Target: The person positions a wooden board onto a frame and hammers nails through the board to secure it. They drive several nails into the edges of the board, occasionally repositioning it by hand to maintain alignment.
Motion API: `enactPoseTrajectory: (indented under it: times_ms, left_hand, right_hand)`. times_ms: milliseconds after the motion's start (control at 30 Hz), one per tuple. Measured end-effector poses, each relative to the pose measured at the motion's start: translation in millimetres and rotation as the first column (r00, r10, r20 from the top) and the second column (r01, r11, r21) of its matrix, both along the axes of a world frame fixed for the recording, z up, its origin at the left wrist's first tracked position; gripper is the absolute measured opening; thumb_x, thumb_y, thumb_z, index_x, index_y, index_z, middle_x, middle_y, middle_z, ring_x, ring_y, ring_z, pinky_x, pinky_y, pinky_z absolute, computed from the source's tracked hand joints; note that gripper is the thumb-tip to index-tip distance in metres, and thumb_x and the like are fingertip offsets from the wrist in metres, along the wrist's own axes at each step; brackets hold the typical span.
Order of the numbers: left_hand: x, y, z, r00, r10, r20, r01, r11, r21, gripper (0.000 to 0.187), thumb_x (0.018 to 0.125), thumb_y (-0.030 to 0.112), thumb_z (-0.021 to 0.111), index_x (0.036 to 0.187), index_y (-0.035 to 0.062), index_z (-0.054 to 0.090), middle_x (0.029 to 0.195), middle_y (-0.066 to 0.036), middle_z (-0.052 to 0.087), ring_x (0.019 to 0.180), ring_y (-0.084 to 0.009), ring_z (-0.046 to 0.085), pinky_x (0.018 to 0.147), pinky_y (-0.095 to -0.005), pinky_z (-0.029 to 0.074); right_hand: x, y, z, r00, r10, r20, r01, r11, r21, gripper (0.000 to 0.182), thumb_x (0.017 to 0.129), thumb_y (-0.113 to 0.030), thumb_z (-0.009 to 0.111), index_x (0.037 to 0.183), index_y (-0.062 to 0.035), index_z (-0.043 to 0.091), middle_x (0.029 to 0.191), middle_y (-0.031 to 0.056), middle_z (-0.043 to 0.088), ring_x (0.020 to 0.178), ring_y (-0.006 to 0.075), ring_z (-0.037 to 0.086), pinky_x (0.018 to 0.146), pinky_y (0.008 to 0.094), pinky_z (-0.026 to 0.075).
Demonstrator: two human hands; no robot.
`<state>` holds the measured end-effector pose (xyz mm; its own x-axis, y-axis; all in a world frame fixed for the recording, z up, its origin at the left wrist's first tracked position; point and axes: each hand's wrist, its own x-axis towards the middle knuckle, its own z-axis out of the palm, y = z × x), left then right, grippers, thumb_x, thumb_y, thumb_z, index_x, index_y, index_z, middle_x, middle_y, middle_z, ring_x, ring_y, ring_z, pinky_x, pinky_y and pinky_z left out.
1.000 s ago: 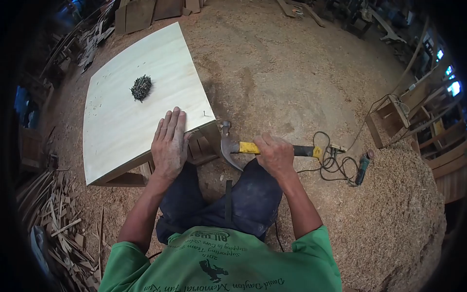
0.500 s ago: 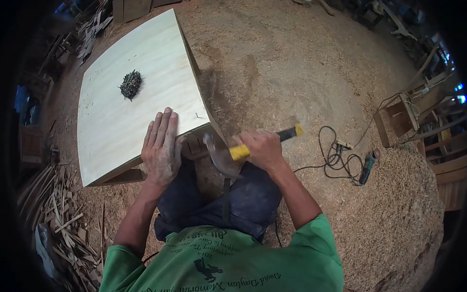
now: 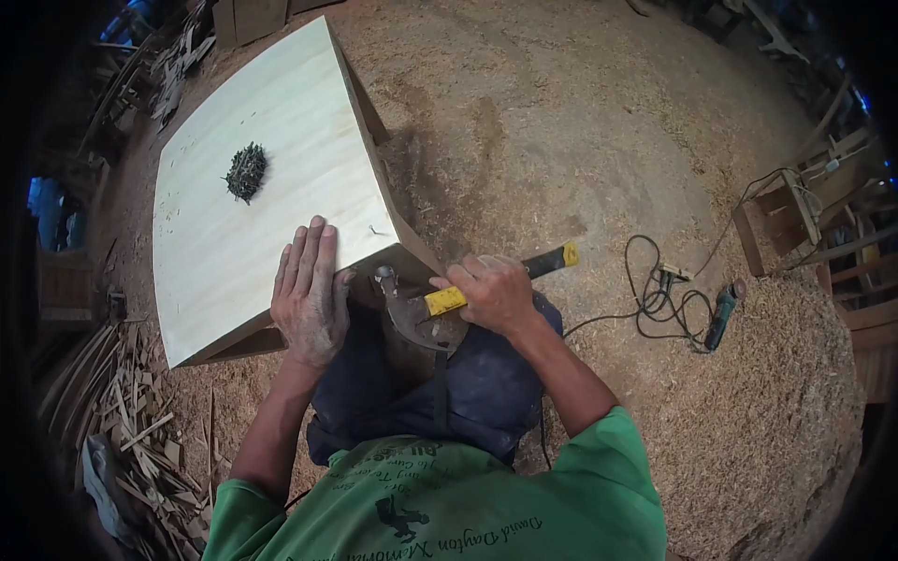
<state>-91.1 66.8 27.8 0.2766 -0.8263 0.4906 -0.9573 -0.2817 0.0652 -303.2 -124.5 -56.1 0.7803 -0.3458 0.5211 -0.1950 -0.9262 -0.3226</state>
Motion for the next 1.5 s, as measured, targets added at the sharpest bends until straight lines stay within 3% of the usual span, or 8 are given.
enactPoseTrajectory:
  times_ms: [533,633,1033,1133,1167,1267,1367,1500]
  left_hand:
    - [-0.5,-1.0,-3.1,0.999,-0.034,0.042,0.033,0.999,0.009,0.054,0.106,0.018,0.068,0.158,0.0038,0.059,0.162,-0.018,0.06,0.152,-0.0403,0.055,0.127,-0.0528,0.041]
    - [-1.4,-3.7,-2.8,0.998,-0.035,0.052,0.036,0.999,-0.003,0.052,0.106,0.013,0.066,0.156,0.0003,0.06,0.16,-0.021,0.061,0.15,-0.0414,0.056,0.127,-0.0524,0.042]
    - [-1.1,-2.2,-6.4,0.999,-0.008,0.054,0.009,1.0,-0.022,0.052,0.105,0.014,0.067,0.157,0.0057,0.061,0.161,-0.017,0.061,0.15,-0.0384,0.057,0.125,-0.0519,0.043]
    - [-1.1,-1.2,-6.4,0.999,-0.003,0.054,0.005,0.999,-0.036,0.052,0.105,0.016,0.068,0.156,0.0055,0.061,0.16,-0.017,0.062,0.149,-0.0386,0.058,0.125,-0.052,0.044]
    - [-1.5,-2.1,-3.5,0.999,-0.002,0.05,0.004,0.999,-0.042,0.052,0.105,0.017,0.068,0.155,0.0054,0.062,0.16,-0.017,0.062,0.149,-0.0388,0.058,0.125,-0.0519,0.044]
    - [-1.6,-0.8,-4.6,0.999,0.0,0.052,0.003,0.998,-0.061,0.052,0.104,0.02,0.071,0.154,0.0054,0.063,0.158,-0.016,0.063,0.148,-0.0381,0.059,0.124,-0.0515,0.045]
    - [0.5,-1.2,-6.9,0.999,-0.001,0.05,0.005,0.997,-0.079,0.054,0.103,0.021,0.072,0.154,0.006,0.064,0.158,-0.015,0.064,0.148,-0.0371,0.059,0.124,-0.0513,0.046]
    - [2.4,-1.0,-8.6,0.999,-0.009,0.033,0.012,0.997,-0.081,0.055,0.102,0.023,0.073,0.154,0.0067,0.064,0.158,-0.014,0.064,0.147,-0.0367,0.06,0.123,-0.0511,0.047]
  right_hand:
    - [-8.5,8.9,-14.2,0.988,-0.063,-0.141,0.081,0.989,0.125,0.028,0.083,-0.032,0.09,0.089,-0.0135,0.069,0.081,0.0053,0.067,0.075,0.0278,0.074,0.066,0.0442,0.059]
    - [-11.8,10.8,-17.6,0.998,-0.002,0.061,-0.001,0.999,0.05,0.029,0.082,-0.03,0.091,0.085,-0.0131,0.068,0.078,0.0033,0.063,0.066,0.0276,0.071,0.06,0.0435,0.056]
    - [-9.3,6.7,-5.8,0.988,-0.057,-0.143,0.081,0.982,0.17,0.025,0.083,-0.025,0.088,0.094,-0.011,0.071,0.081,0.0079,0.07,0.075,0.0335,0.075,0.07,0.0467,0.06]
    - [-23.7,17.0,21.0,0.997,0.014,-0.079,0.02,0.91,0.413,0.026,0.08,-0.018,0.086,0.103,-0.0117,0.075,0.095,0.0084,0.078,0.084,0.0364,0.078,0.077,0.0484,0.062]
    - [-28.4,24.2,33.9,0.997,0.002,-0.08,0.041,0.852,0.522,0.035,0.085,-0.017,0.087,0.119,-0.0148,0.077,0.107,0.007,0.082,0.092,0.0336,0.081,0.082,0.0456,0.063]
    - [-29.3,40.5,79.9,0.99,-0.071,0.122,-0.039,0.691,0.722,0.045,0.094,-0.016,0.083,0.138,-0.0145,0.073,0.106,0.0101,0.082,0.089,0.0295,0.082,0.078,0.0433,0.065]
    - [-43.9,40.3,137.0,0.99,-0.123,0.066,0.034,0.671,0.74,0.054,0.104,-0.018,0.077,0.154,-0.0094,0.061,0.101,0.015,0.081,0.081,0.0234,0.08,0.068,0.0389,0.065]
    - [-32.7,40.7,194.4,0.807,-0.116,0.58,-0.163,0.899,0.407,0.06,0.117,-0.015,0.05,0.172,-0.0091,0.027,0.088,0.0119,0.071,0.068,0.0134,0.066,0.053,0.0261,0.056]
